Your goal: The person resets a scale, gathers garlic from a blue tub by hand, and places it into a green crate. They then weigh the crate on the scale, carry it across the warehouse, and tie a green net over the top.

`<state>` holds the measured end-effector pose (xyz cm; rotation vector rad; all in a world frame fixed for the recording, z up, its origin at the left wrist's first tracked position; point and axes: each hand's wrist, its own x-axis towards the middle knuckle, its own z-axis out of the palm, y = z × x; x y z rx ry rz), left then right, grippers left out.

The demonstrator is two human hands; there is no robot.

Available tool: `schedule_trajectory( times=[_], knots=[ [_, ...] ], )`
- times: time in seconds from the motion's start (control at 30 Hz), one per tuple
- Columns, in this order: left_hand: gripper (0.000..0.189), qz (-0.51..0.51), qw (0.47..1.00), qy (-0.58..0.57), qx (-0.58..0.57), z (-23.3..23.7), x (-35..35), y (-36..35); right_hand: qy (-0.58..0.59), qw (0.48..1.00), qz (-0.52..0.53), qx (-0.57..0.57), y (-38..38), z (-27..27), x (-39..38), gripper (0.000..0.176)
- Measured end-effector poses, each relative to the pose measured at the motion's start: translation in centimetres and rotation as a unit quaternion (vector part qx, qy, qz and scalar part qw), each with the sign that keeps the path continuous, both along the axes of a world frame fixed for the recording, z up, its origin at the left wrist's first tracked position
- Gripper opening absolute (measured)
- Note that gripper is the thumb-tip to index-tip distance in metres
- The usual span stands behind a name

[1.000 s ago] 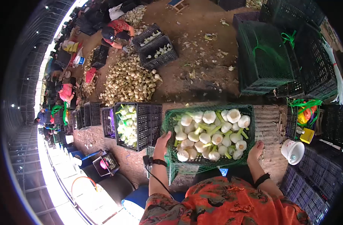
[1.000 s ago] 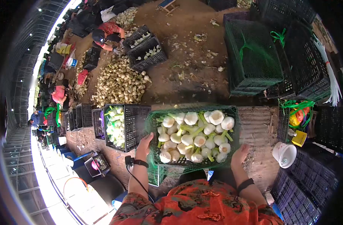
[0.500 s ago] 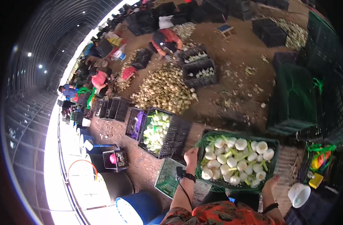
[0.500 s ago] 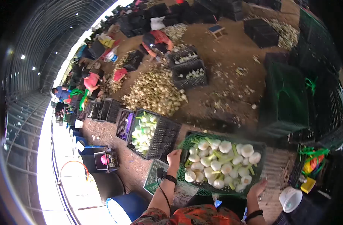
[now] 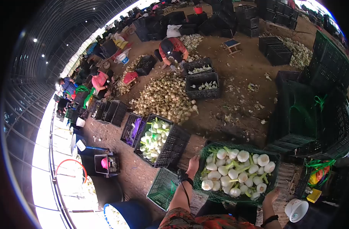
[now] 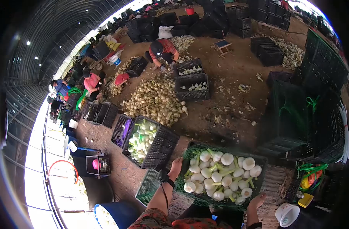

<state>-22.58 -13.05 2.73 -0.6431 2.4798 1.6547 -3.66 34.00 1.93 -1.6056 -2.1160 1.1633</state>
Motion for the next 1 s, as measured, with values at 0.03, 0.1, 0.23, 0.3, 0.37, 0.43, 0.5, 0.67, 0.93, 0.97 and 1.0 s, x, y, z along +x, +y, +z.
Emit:
schedule_trajectory(
  times=[0.03,0.1,0.23,0.3,0.37,0.43,0.5,0.67,0.93,0.97,1.0],
  knots=[
    [0.033,-0.025,0.998,0.027,-0.058,-1.0,-0.2,-0.1,0.024,0.999,-0.027,-0.038,0.0,0.2,-0.1,0.02],
    [0.032,-0.104,0.975,-0.048,-0.189,0.2,-0.4,-1.2,-0.014,1.0,0.007,0.02,-0.3,0.9,0.1,0.02],
    [0.03,-0.081,0.979,0.014,-0.188,7.1,0.0,-3.0,-0.089,0.994,0.046,0.043,1.1,-2.1,0.4,0.025],
    [0.023,-0.063,0.983,0.031,-0.171,9.8,0.2,-1.3,-0.209,0.951,0.154,0.171,3.3,-8.6,2.6,0.035],
    [0.016,-0.055,0.988,0.03,-0.142,13.9,1.7,3.8,-0.477,0.723,0.354,0.352,3.6,-9.1,2.9,0.036],
    [0.016,-0.27,0.944,0.107,-0.156,14.9,4.5,8.1,-0.626,0.577,0.456,0.259,0.9,-5.2,0.8,0.036],
    [0.021,-0.58,0.758,-0.016,-0.297,20.4,4.6,11.1,-0.336,0.92,0.177,0.101,-1.0,0.8,-0.3,0.025],
    [0.038,-0.473,0.8,0.027,-0.369,29.6,-7.0,19.6,-0.088,0.995,0.023,0.031,-3.1,5.7,-1.8,0.011],
    [0.093,-0.524,0.747,-0.325,-0.251,12.7,-15.7,33.6,-0.071,0.996,-0.001,-0.055,-3.1,7.2,-2.1,0.012],
    [0.089,-0.55,0.74,-0.312,-0.231,12.9,-15.0,35.0,-0.059,0.996,-0.008,-0.071,-3.1,8.1,-2.4,0.011],
    [0.089,-0.559,0.727,-0.318,-0.241,12.8,-15.2,36.0,-0.083,0.99,-0.022,-0.113,-2.9,8.9,-2.7,0.011]
  ],
)
